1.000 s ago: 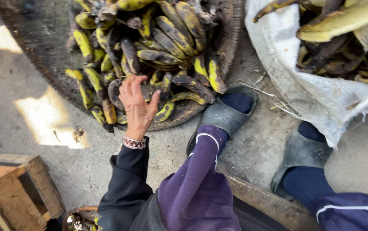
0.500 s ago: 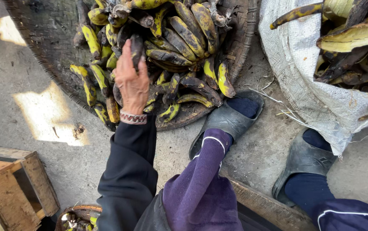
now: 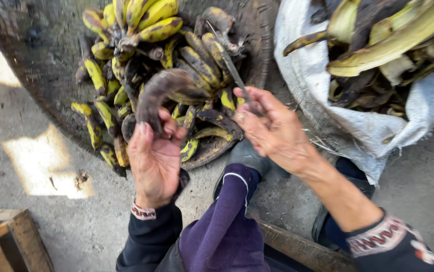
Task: The person sits and peels overripe bananas one at a time with a knife, cutting away the dark skin and placing the peeled fruit into a wooden slatted tray while discarding peels into a sack.
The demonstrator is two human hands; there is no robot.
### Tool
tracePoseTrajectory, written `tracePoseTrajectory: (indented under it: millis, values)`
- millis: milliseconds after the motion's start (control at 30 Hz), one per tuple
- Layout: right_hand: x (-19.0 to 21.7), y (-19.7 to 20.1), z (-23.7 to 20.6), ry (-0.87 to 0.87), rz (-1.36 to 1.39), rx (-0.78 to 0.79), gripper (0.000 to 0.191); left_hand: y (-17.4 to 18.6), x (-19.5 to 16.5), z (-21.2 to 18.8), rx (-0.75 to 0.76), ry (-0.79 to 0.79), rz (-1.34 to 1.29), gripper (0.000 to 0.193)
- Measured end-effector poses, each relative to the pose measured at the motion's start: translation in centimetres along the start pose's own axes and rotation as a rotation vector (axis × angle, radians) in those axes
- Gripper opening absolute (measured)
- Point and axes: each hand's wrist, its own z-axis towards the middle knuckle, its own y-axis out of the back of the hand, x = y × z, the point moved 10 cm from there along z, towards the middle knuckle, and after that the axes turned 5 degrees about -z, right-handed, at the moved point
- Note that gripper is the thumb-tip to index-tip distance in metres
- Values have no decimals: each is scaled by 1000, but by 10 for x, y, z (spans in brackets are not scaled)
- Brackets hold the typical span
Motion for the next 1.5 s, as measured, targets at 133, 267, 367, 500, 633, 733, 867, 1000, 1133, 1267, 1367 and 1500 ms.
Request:
tracePoseTrajectory:
  millis: [133, 267, 367, 500, 633, 733, 867, 1000, 1133, 1267, 1367, 1500]
  values:
    - [4, -6, 10, 60, 222, 22, 54, -33, 33, -11, 61, 190, -119, 42]
    - [27, 13, -4, 170, 143, -64, 46, -49, 61, -4, 148, 274, 240, 49]
    - [37, 27, -16, 205, -62, -140, 43, -84, 50, -3, 433, -70, 654, 74]
    - [66, 25, -37, 464, -550, -178, 39, -83, 78, 13, 406, 65, 715, 55]
    - [61, 33, -49, 385, -597, -122, 59, -75, 110, 17, 281, 310, 393, 49]
    - [66, 39, -58, 410, -837, -191, 61, -77, 123, 10, 242, 402, 202, 46]
    - [77, 34, -66, 537, -1008, -251, 63, -76, 133, -1, 221, 482, 120, 46]
    - [89, 24, -76, 668, -1182, -369, 62, -78, 135, -3, 259, 461, 142, 34]
    - [86, 31, -75, 580, -1231, -455, 47, -75, 142, -4, 258, 423, 218, 42]
    - [72, 41, -69, 446, -1033, -357, 33, -60, 143, 8, 209, 364, 557, 57]
    - [53, 46, -61, 296, -479, -110, 30, -89, 117, 18, 494, -62, 815, 59]
    - [17, 55, -58, -72, 124, 28, 36, -79, 144, 21, 521, 284, 573, 51]
